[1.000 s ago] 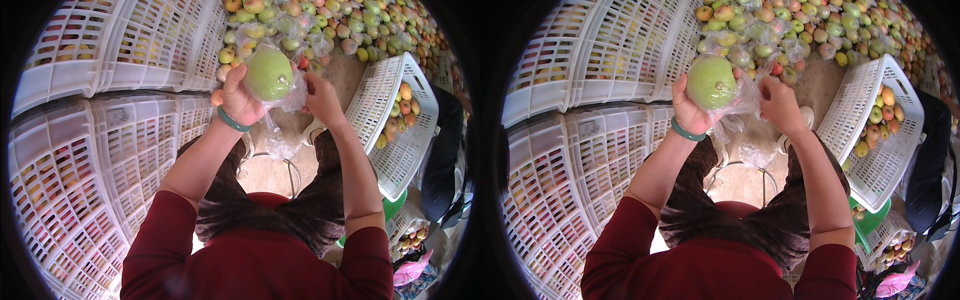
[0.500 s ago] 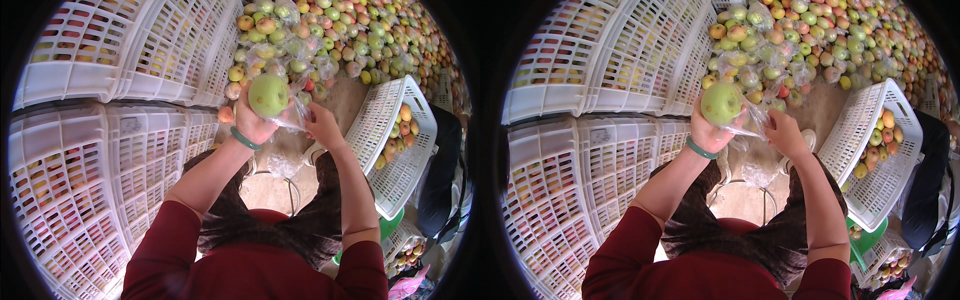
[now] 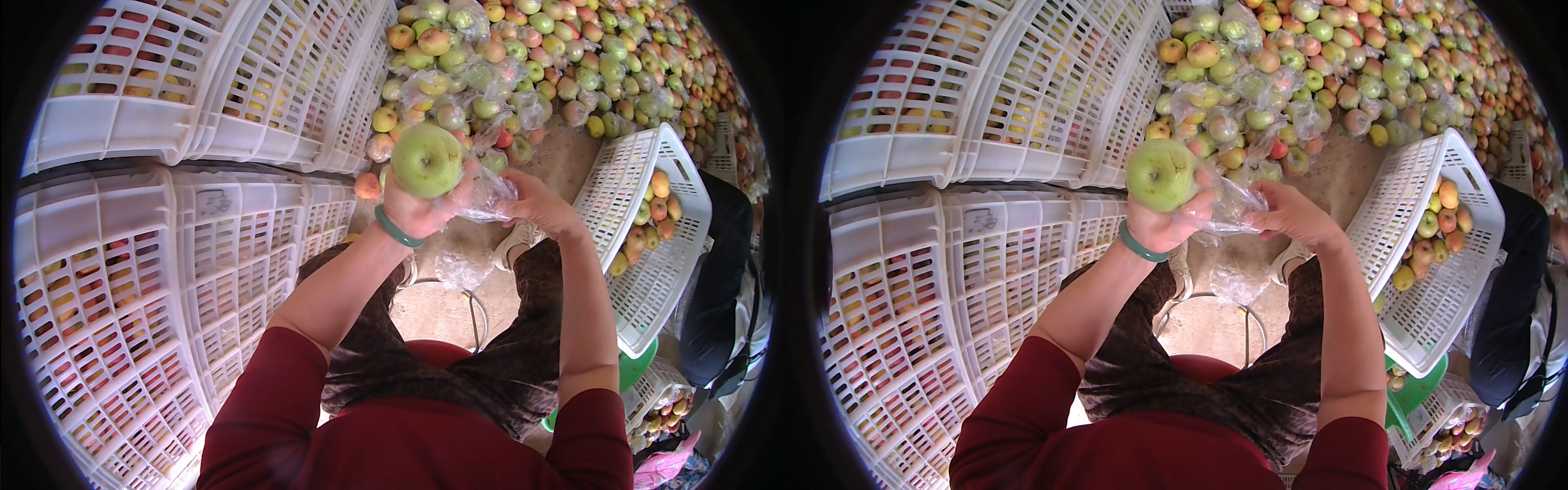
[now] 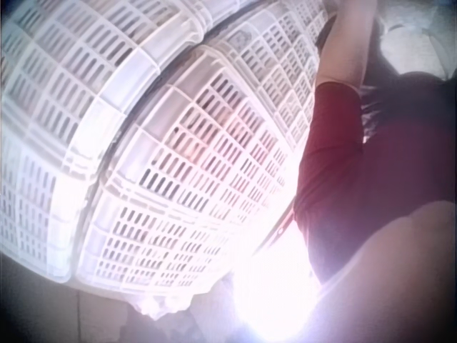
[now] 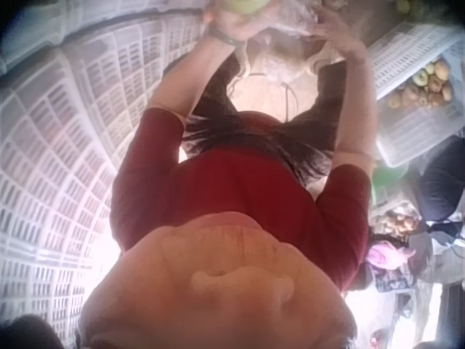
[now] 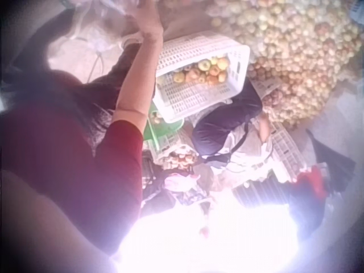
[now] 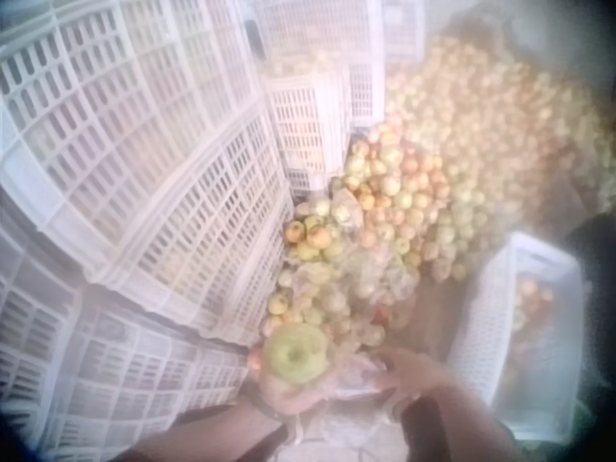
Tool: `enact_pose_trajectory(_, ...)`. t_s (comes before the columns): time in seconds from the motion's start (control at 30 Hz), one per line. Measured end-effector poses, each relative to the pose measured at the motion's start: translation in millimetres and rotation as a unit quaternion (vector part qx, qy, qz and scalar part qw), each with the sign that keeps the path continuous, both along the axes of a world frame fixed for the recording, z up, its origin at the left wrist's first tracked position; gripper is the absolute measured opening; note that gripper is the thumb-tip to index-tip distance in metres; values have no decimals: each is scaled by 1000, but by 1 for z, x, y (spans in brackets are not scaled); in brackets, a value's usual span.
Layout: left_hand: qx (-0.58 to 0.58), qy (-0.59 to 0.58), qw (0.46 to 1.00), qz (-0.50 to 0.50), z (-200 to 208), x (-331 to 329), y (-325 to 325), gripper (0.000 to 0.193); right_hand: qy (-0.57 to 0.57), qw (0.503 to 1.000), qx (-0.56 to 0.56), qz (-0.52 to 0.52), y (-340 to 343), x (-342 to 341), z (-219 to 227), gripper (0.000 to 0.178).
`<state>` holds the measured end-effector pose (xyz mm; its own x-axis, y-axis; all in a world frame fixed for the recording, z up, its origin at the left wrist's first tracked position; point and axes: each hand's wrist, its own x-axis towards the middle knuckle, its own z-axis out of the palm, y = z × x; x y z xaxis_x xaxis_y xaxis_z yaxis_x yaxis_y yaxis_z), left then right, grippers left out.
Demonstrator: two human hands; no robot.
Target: The person sits among crates of apples and repeatedly picks up individual apples, wraps each one in a thin plastic film, and places the wrapped apple into a white plastic crate. The process continues with multiple apples handled one at a time.
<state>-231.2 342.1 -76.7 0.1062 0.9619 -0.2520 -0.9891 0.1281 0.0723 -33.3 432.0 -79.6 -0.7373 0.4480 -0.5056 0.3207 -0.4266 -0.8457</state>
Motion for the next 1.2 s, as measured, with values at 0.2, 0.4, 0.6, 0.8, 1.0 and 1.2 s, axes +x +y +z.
enact_pose_trajectory(0.2,-65,114,991,39,21,4,9,42,109,951,210,-197,4,0,40,53)
enact_pose_trajectory(0.4,-76,215,973,-41,-3,17,5,50,33,877,473,-79,-30,-32,59,70)
enact_pose_trajectory(0.6,-74,347,930,-100,10,28,5,61,-26,904,424,-47,-31,-26,49,74)
enact_pose_trajectory(0.8,44,557,819,-130,11,28,7,74,23,930,362,-65,-30,-17,30,74)
enact_pose_trajectory(1.0,20,689,710,-145,8,15,18,48,91,987,10,-134,-23,-6,30,70)
enact_pose_trajectory(1.2,11,654,746,-126,7,16,22,21,115,986,-108,-56,-19,4,24,71)
